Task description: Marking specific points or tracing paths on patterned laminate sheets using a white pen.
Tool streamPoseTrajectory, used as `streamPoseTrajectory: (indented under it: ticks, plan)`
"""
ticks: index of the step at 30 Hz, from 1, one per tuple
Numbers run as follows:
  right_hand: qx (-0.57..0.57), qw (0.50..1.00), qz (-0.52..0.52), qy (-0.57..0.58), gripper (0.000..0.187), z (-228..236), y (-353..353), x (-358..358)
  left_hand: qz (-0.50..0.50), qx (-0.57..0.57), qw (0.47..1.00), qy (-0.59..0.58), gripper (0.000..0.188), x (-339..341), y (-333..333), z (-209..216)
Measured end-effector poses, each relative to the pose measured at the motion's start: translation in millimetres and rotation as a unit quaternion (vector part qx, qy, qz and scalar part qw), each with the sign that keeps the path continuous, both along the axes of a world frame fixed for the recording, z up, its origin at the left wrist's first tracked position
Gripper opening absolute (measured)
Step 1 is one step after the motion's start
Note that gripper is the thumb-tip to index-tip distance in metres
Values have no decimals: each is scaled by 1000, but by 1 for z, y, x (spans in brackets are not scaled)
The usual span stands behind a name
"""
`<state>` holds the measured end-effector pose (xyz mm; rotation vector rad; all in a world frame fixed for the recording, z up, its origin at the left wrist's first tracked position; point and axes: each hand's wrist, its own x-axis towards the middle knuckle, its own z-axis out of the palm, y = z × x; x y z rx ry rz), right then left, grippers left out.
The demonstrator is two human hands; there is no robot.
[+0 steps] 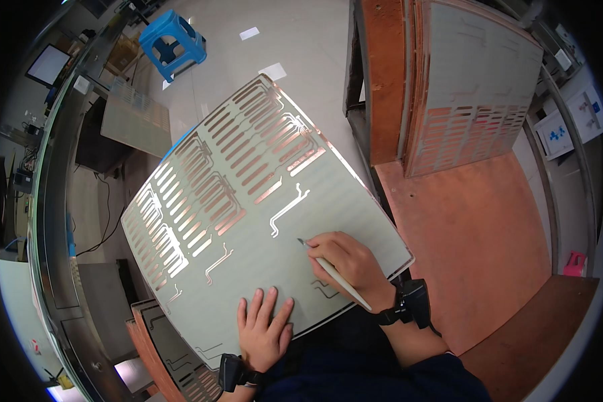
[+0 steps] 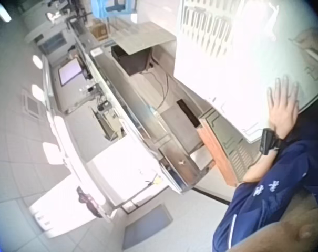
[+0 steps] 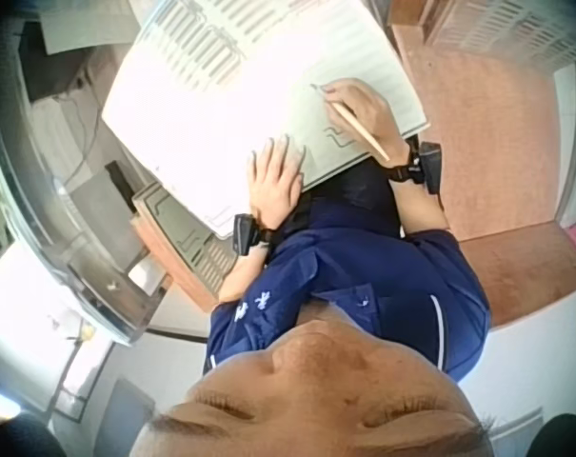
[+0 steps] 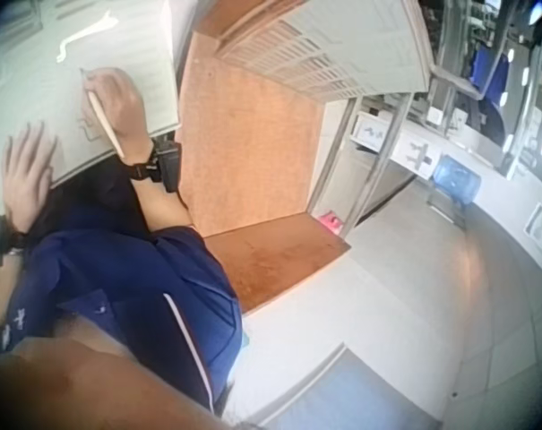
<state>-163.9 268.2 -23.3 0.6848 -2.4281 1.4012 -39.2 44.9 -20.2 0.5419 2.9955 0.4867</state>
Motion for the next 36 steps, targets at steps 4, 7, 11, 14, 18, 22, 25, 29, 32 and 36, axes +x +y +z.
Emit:
streamPoseTrajectory:
  ticks: [4,7,11,14,18,22,25,29,32,36]
  plan:
    - [-3,1000,-11,-1,22,-3,-1,0,-1,-3,1000,6,56,-1,0,-4]
    - [0,1000,-18,8,22,-5,-3,-2,0,-3,1000,10,56,0,0,-4]
    - [-27,999,-14,-21,21,-3,-1,-3,1,-6,1000,11,57,0,0,-5]
    - [-34,998,-3,-52,19,-5,2,0,2,-15,1000,21,57,2,-1,-9]
    - [-47,996,-39,-64,18,0,-5,-1,4,-15,999,29,57,3,0,-11]
    - [-56,995,-75,-30,17,0,-10,-7,-1,-20,999,43,56,3,0,-16]
    - [-52,995,-82,-21,17,0,-13,-10,-2,-28,998,51,54,4,-1,-19]
    - [-58,994,-90,-18,18,-1,-13,-12,-1,-27,998,54,53,4,0,-20]
    - [-54,994,-95,-13,18,-2,-15,-13,-1,-27,998,56,52,4,-1,-19]
    - [-54,994,-96,-16,18,-3,-18,-13,2,-26,998,58,52,4,-1,-18]
